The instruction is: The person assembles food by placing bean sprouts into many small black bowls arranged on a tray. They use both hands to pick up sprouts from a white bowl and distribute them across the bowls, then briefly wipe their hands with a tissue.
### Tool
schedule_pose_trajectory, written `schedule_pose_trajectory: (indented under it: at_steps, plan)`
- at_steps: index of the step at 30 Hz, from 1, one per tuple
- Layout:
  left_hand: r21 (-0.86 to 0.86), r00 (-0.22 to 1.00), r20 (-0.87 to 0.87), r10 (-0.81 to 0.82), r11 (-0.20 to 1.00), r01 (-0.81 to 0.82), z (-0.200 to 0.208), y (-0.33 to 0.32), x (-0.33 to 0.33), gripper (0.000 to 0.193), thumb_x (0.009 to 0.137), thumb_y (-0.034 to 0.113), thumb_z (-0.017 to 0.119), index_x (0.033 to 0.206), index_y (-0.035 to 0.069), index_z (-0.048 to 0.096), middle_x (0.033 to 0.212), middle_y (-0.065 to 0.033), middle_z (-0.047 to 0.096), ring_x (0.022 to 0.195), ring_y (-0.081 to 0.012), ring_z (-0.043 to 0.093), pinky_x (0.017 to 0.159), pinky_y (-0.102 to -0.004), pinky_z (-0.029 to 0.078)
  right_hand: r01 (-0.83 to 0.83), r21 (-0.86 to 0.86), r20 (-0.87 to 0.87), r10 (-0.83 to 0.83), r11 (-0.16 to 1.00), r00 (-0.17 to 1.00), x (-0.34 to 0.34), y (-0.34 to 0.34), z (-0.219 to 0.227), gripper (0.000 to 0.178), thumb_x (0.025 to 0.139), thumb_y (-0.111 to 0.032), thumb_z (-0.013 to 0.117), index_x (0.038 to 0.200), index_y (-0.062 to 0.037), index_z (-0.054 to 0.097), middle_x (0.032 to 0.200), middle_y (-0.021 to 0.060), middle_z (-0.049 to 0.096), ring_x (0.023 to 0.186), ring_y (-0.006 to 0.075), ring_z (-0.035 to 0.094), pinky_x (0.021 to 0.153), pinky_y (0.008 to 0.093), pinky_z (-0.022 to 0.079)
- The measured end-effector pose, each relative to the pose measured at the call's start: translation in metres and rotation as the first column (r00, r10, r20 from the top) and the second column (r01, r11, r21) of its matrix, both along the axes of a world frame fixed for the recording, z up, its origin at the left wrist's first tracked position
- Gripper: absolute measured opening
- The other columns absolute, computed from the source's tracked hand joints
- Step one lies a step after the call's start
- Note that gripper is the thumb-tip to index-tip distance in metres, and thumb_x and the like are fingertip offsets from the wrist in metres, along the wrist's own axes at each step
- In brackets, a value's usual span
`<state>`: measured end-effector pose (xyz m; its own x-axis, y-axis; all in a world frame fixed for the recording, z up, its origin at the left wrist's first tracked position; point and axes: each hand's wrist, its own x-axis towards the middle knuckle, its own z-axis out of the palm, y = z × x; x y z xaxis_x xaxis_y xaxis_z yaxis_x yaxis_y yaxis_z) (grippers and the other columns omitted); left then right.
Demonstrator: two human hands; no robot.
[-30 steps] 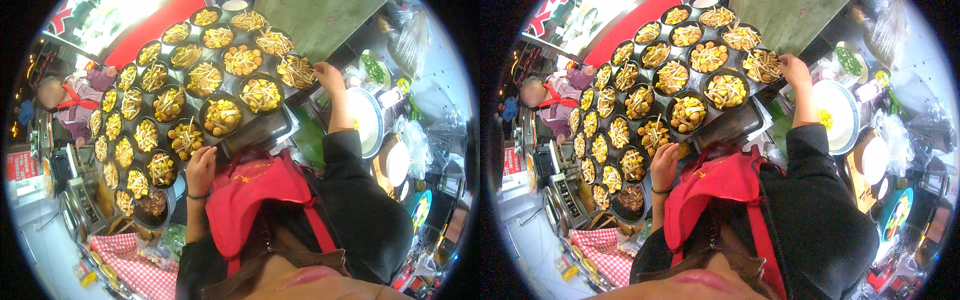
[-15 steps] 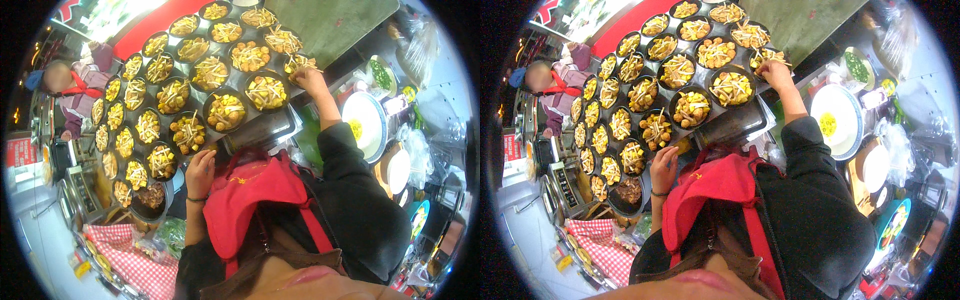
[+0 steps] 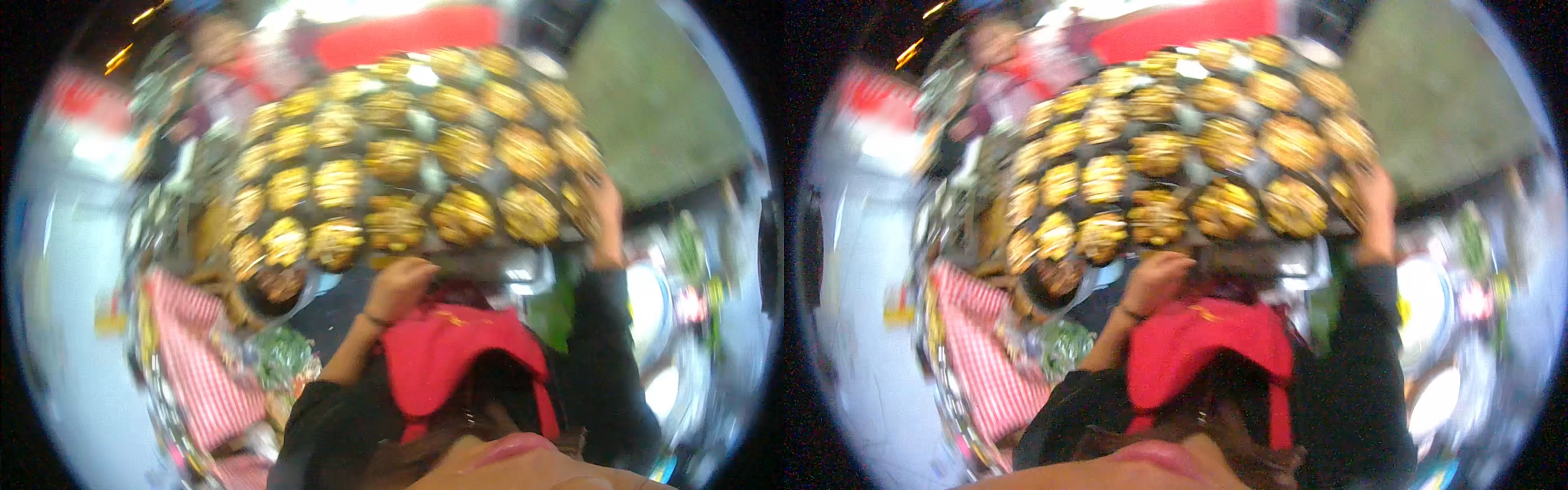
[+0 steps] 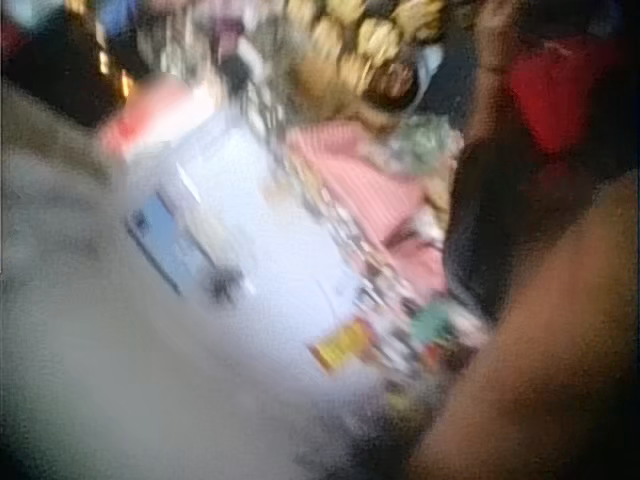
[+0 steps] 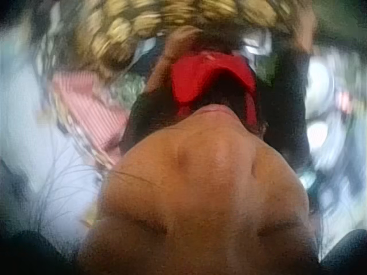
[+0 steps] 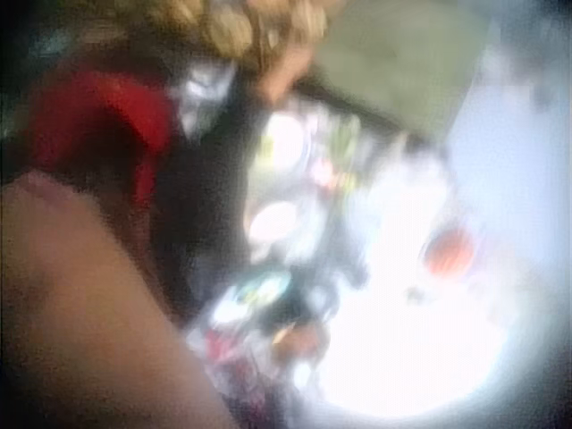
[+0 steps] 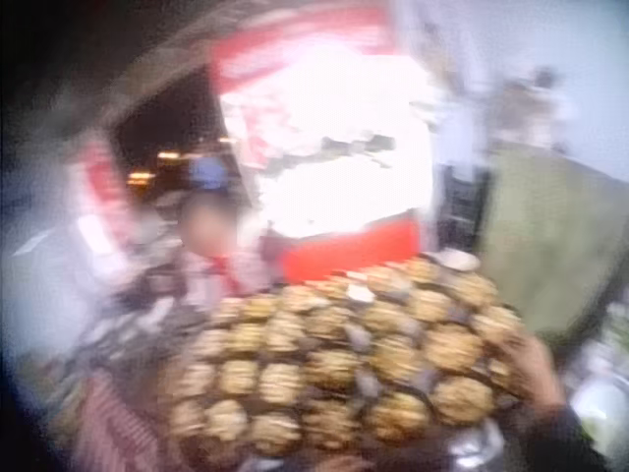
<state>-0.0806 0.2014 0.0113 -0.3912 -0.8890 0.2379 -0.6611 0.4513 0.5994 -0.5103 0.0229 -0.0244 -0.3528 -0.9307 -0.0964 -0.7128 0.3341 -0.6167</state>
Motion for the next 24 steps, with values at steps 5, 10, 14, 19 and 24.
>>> schedule_pose_trajectory:
  at_steps: [5, 10, 14, 19, 24]
  plan:
    - [-0.111, 0.999, -0.050, 0.013, 0.994, -0.018, 0.002, -0.001, -0.011, 0.017, 0.079, 0.009, 0.058, 0.096, 0.009, 0.061, 0.092, -0.0092, 0.060, 0.079, -0.0283, 0.060, 0.066, -0.0353, 0.050, -0.159, -0.168, -0.150, 0.134, 0.973, 0.979, -0.007, -0.020, -0.022, 0.033, 0.078, -0.027, 0.064, 0.099, -0.0018, 0.061, 0.089, 0.0178, 0.065, 0.082, 0.0333, 0.062, 0.073, 0.0386, 0.047]
    - [-0.123, 0.998, -0.057, 0.023, 0.992, -0.030, 0.000, 0.001, -0.009, 0.016, 0.079, 0.009, 0.058, 0.096, 0.009, 0.061, 0.090, -0.0086, 0.059, 0.078, -0.0276, 0.060, 0.065, -0.0358, 0.050, -0.084, -0.135, -0.207, 0.055, 0.987, 0.977, -0.017, -0.023, -0.027, 0.031, 0.078, -0.027, 0.062, 0.090, 0.0007, 0.062, 0.085, 0.0185, 0.065, 0.079, 0.0344, 0.062, 0.071, 0.0399, 0.047]
    - [-0.146, 0.998, -0.051, 0.038, 0.988, -0.045, -0.002, 0.001, -0.003, 0.015, 0.079, 0.009, 0.058, 0.095, 0.009, 0.061, 0.090, -0.0086, 0.060, 0.078, -0.0273, 0.060, 0.064, -0.0357, 0.050, -0.090, -0.115, -0.287, 0.054, 0.989, 0.957, -0.019, -0.015, -0.023, 0.029, 0.076, -0.027, 0.060, 0.086, 0.0001, 0.062, 0.082, 0.0193, 0.064, 0.079, 0.0365, 0.062, 0.070, 0.0415, 0.047]
    - [-0.154, 0.997, -0.050, 0.064, 0.986, -0.071, -0.005, 0.003, 0.000, 0.015, 0.079, 0.011, 0.059, 0.094, 0.009, 0.061, 0.090, -0.0091, 0.060, 0.078, -0.0275, 0.060, 0.064, -0.0355, 0.050, -0.137, -0.034, -0.321, 0.119, 0.990, 0.939, -0.025, -0.009, -0.026, 0.029, 0.076, -0.027, 0.060, 0.089, -0.0012, 0.064, 0.087, 0.0199, 0.064, 0.083, 0.0367, 0.061, 0.073, 0.0419, 0.047]
    - [-0.127, 0.993, -0.035, 0.109, 0.986, -0.113, -0.006, 0.017, 0.005, 0.015, 0.080, 0.011, 0.060, 0.094, 0.008, 0.060, 0.090, -0.0094, 0.060, 0.078, -0.0279, 0.060, 0.064, -0.0356, 0.050, -0.119, -0.103, -0.230, 0.093, 0.988, 0.969, -0.030, -0.006, -0.027, 0.035, 0.077, -0.024, 0.059, 0.102, 0.0012, 0.060, 0.099, 0.0187, 0.063, 0.092, 0.0336, 0.060, 0.080, 0.0378, 0.046]
